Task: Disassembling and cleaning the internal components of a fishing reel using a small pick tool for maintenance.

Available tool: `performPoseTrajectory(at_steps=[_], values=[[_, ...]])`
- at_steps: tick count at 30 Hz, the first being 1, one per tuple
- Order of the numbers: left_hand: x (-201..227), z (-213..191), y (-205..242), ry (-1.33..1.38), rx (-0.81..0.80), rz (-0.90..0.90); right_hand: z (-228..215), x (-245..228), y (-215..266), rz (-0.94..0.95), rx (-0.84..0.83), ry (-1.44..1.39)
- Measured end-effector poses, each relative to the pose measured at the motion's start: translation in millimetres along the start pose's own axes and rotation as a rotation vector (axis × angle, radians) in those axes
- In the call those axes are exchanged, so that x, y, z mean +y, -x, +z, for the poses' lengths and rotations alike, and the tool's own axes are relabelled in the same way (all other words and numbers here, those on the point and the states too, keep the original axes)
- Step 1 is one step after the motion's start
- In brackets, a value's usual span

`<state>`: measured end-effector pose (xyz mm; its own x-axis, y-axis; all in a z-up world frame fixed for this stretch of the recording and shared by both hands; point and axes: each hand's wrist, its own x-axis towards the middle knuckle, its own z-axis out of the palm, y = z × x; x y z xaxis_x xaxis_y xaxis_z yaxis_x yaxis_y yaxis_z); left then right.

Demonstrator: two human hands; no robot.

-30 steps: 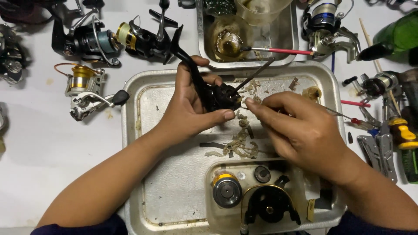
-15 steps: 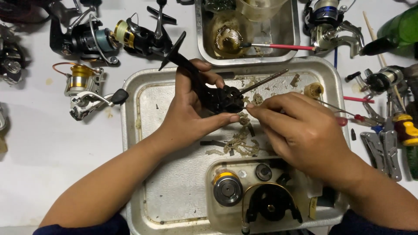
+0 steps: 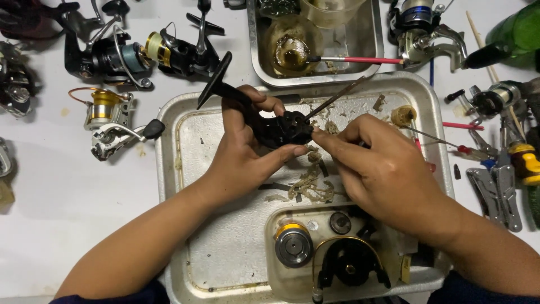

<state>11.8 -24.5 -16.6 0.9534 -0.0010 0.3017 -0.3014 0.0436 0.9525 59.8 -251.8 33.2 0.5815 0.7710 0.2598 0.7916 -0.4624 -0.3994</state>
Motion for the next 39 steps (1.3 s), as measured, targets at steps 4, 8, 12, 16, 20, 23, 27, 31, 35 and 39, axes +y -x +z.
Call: performPoseTrajectory(at_steps=[4, 8, 12, 16, 20, 23, 27, 31, 35, 39], values=[[1.3, 1.1, 1.6, -0.013, -0.004, 0.018, 0.3, 0.7, -2.1, -0.006, 0.026, 0.007], [1.1, 2.8, 4.9, -0.085, -0.01, 0.031, 2.0, 5.8, -2.9, 0.053, 0.022, -0.019], [2.5, 4.8, 5.6, -0.043, 0.021, -0.008, 2.2, 5.8, -6.7, 0.048, 0.092, -0.114], [7.2, 6.5, 4.1, 0.098, 0.038, -0.033, 2.5, 8.6, -6.7, 0.051, 0.092, -0.141], [11.5, 5.0, 2.4, 0.069, 0.039, -0.085, 0.4, 10.1, -8.4, 0.156, 0.044, -0.24], [9.1, 4.6, 2.4, 0.074, 0.037, -0.083, -0.2, 9.9, -9.3, 0.177, 0.034, -0.268], [8.4, 3.9, 1.4, 0.052, 0.039, -0.025, 1.5, 18.5, -8.7, 0.021, 0.088, -0.175], [9.8, 3.6, 1.2, 0.15, 0.062, -0.077, 0.8, 26.3, -8.6, -0.116, 0.115, -0.071], [6.9, 1.5, 0.1, 0.301, 0.035, -0.144, -0.1, 31.6, -12.1, -0.287, 0.164, -0.016], [12.6, -0.2, -2.9, 0.313, 0.021, -0.213, 0.7, 35.5, -11.7, -0.264, 0.152, -0.077]])
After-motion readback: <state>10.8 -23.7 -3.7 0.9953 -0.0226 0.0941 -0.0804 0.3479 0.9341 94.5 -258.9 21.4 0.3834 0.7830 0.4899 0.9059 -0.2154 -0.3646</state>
